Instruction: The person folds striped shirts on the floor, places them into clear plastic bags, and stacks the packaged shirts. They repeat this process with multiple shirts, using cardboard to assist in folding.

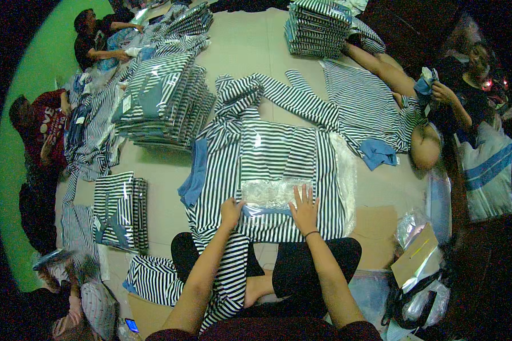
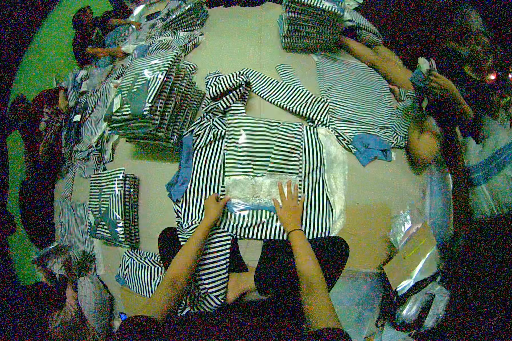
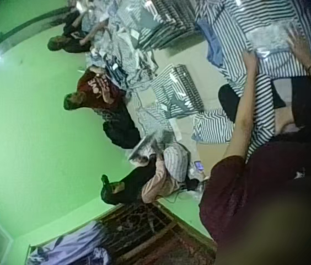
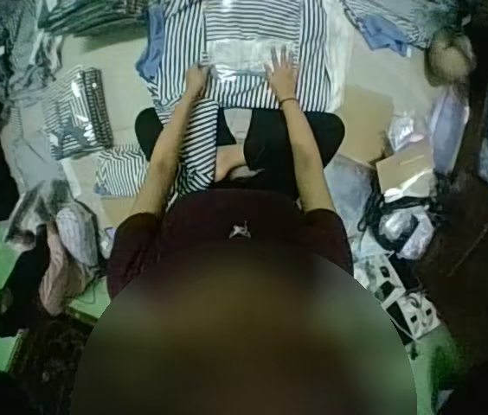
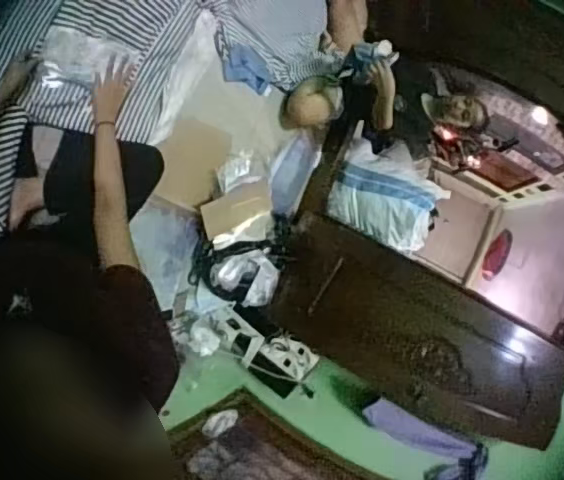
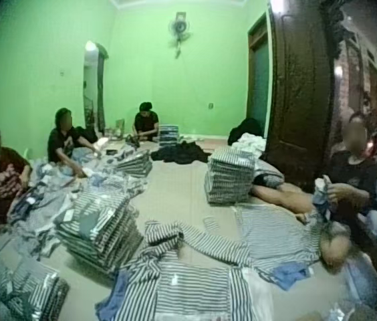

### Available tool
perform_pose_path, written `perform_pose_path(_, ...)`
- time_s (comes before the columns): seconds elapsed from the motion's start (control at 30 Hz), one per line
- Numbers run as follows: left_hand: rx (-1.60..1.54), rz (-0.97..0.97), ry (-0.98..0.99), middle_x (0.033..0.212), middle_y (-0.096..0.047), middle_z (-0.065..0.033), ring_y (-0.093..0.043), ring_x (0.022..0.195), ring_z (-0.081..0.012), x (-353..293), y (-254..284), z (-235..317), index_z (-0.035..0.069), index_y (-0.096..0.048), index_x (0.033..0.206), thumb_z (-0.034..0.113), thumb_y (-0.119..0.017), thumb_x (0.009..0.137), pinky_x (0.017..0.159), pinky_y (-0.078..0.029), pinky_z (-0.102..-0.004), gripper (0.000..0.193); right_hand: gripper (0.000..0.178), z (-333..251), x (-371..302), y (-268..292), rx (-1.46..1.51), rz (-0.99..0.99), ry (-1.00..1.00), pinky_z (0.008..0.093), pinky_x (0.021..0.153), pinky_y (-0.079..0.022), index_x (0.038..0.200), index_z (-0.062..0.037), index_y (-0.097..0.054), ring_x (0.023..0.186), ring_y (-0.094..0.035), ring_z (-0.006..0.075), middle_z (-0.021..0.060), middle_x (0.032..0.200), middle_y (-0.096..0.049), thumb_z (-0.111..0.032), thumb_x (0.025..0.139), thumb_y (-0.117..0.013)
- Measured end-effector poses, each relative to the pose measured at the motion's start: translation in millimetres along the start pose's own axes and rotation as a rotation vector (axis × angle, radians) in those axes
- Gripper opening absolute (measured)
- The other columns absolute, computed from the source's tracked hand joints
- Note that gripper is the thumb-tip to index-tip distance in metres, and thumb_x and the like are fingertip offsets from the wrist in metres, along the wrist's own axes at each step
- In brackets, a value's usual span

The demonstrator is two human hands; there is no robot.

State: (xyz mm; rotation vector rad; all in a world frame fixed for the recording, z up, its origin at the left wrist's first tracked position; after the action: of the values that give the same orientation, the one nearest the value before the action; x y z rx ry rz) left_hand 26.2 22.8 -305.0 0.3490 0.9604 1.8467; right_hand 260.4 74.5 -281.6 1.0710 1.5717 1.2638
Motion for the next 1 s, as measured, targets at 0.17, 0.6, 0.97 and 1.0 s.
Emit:
perform_pose_path(0.17,-0.136,-0.014,0.069,0.057,-0.053,-0.0123,-0.051,0.053,-0.0199,22,5,-3,0.000,-0.055,0.062,0.030,-0.069,0.062,0.050,-0.039,-0.0306,0.033,0.055,11,25,-14,0.088,0.216,0.121,0.0518,0.096,-0.013,0.130,-0.0198,-0.023,0.124,-0.015,0.0312,0.0096,0.136,-0.016,-0.039,0.081,-0.041)
perform_pose_path(0.6,-0.746,-0.580,0.292,0.061,-0.054,-0.0039,-0.047,0.050,-0.0083,3,20,-35,-0.001,-0.057,0.073,0.015,-0.050,0.077,0.045,-0.035,-0.0191,0.017,0.015,-109,-8,0,0.474,0.137,0.431,0.0336,0.074,-0.035,0.083,-0.0100,-0.058,0.083,-0.049,0.0213,0.0038,0.086,-0.055,-0.013,0.068,-0.057)
perform_pose_path(0.97,-0.436,-0.449,0.169,0.060,-0.058,-0.0087,-0.054,0.047,-0.0114,7,14,-38,-0.005,-0.059,0.073,0.007,-0.052,0.069,0.041,-0.044,-0.0213,0.014,0.013,-158,-13,-26,0.235,0.208,0.487,0.0332,0.066,-0.034,0.074,-0.0087,-0.054,0.073,-0.048,0.0196,0.0048,0.073,-0.051,-0.021,0.072,-0.052)
perform_pose_path(1.0,-0.467,-0.448,0.196,0.059,-0.058,-0.0089,-0.054,0.046,-0.0117,7,12,-41,-0.005,-0.059,0.073,0.006,-0.052,0.069,0.041,-0.044,-0.0216,0.014,0.013,-160,-13,-28,0.200,0.229,0.499,0.0332,0.066,-0.034,0.074,-0.0082,-0.054,0.073,-0.048,0.0199,0.0052,0.073,-0.051,-0.021,0.072,-0.051)
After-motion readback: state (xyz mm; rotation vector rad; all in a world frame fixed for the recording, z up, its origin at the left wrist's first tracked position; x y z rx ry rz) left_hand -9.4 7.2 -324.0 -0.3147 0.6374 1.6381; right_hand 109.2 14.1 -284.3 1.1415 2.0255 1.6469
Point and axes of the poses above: each hand's wrist, its own x-axis towards the middle knuckle, its own y-axis out of the back of the hand, z = x × y, the point moved 3 cm from there along x, towards the middle knuckle
